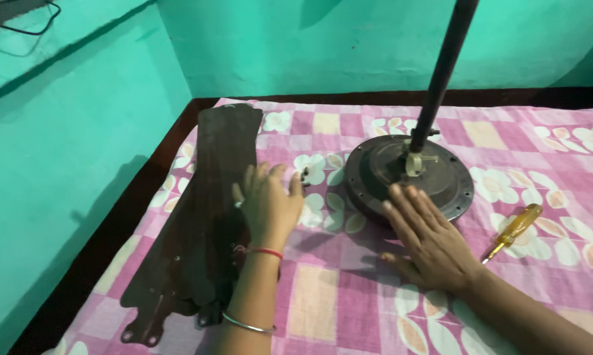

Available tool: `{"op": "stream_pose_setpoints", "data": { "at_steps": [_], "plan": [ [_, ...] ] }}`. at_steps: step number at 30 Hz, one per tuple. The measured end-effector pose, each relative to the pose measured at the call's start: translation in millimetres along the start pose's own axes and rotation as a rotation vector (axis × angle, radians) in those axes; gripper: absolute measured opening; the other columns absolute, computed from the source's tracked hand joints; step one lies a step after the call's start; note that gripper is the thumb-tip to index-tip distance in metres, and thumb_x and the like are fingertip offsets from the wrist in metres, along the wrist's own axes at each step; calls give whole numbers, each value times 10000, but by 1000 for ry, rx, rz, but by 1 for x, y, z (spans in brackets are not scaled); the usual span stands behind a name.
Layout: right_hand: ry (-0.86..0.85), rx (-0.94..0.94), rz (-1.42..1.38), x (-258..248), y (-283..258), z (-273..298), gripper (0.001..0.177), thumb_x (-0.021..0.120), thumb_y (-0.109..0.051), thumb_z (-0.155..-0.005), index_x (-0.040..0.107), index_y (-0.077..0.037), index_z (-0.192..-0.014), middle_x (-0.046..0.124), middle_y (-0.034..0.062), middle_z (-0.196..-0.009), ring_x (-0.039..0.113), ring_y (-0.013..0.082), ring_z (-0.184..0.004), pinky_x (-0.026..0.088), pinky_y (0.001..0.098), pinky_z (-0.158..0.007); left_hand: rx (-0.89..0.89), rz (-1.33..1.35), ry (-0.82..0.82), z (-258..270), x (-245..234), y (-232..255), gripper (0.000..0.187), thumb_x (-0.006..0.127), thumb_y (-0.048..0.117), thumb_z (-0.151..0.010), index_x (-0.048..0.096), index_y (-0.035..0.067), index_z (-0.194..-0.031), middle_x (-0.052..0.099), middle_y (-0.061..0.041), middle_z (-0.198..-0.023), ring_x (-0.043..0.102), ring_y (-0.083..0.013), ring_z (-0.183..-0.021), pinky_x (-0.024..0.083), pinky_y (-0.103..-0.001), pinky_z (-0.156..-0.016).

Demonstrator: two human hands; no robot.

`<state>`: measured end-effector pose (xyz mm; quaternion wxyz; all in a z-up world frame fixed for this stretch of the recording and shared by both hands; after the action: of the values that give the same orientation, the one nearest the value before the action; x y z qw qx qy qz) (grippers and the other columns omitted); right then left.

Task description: The person assembles an electric fan on a bed. They place a white plastic ring onto the central shaft of the fan motor, then attach a fan blade to the motor housing using screws and a screwdriver.

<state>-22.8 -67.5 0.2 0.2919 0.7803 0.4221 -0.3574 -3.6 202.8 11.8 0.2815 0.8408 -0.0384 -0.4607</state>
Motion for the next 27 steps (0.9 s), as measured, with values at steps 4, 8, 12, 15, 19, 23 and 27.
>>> {"op": "stream_pose_setpoints", "data": {
  "at_steps": [4, 8, 12, 15, 19, 23, 27],
  "plan": [
    [-138, -113, -24, 5, -25, -14, 774, 528, -481, -957, 319, -16, -1539, 237, 216, -1639, 193, 363, -1531, 173, 492, -1235, -111, -157, 60, -8, -22, -41, 444, 685, 412, -871, 704, 152, -1231, 563, -138, -1404, 395, -399, -1405, 207, -672, -1152],
    [-192, -140, -119, 12, -50, -51, 729, 522, -435, -970, 331, -20, -1537, 240, 225, -1637, 196, 381, -1526, 196, 477, -1217, -256, -111, 115, -11, -41, -86, 511, 708, 407, -860, 673, 105, -1270, 576, -184, -1363, 462, -414, -1333, 381, -629, -1037],
    [-245, -109, -241, 33, -81, -99, 694, 518, -426, -1003, 354, -5, -1530, 239, 224, -1645, 240, 387, -1525, 277, 476, -1192, -429, -69, 44, -13, -48, -126, 538, 705, 423, -896, 641, 96, -1318, 647, -180, -1284, 591, -391, -1219, 510, -565, -929],
    [-408, 123, -431, 63, -94, -131, 635, 490, -388, -1020, 356, -46, -1538, 310, 202, -1633, 371, 378, -1445, 378, 464, -1121, -531, 24, 13, -10, -50, -144, 474, 686, 440, -904, 680, 144, -1275, 717, -120, -1222, 681, -324, -1141, 534, -514, -948],
    [-462, 483, -627, 97, -94, -157, 582, 493, -383, -1026, 414, -52, -1498, 606, 234, -1367, 626, 367, -1243, 502, 429, -1045, -587, 102, 24, -10, -53, -154, 456, 695, 452, -887, 700, 163, -1240, 716, -118, -1209, 679, -326, -1120, 529, -496, -940],
    [-392, 583, -720, 122, -88, -174, 570, 538, -341, -1007, 430, -20, -1465, 677, 246, -1250, 683, 368, -1151, 530, 429, -978, -620, 268, 92, -11, -55, -160, 409, 709, 422, -870, 741, 145, -1169, 730, -105, -1203, 693, -311, -1094, 529, -453, -932],
    [-353, 672, -862, 143, -70, -175, 565, 552, -213, -947, 430, -13, -1460, 689, 220, -1270, 704, 332, -1137, 555, 422, -951, -680, 595, 169, -12, -52, -168, 400, 752, 332, -847, 748, 47, -1127, 769, -125, -1111, 748, -248, -992, 563, -367, -871]
  ]
}}
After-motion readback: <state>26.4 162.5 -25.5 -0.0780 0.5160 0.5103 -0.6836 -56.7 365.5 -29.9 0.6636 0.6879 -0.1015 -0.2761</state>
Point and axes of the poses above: each hand's wrist, its own z-axis away from the middle knuckle, its own x-axis out of the palm, y = z × x, the point moved 7 cm from there along -z, towards the middle knuckle
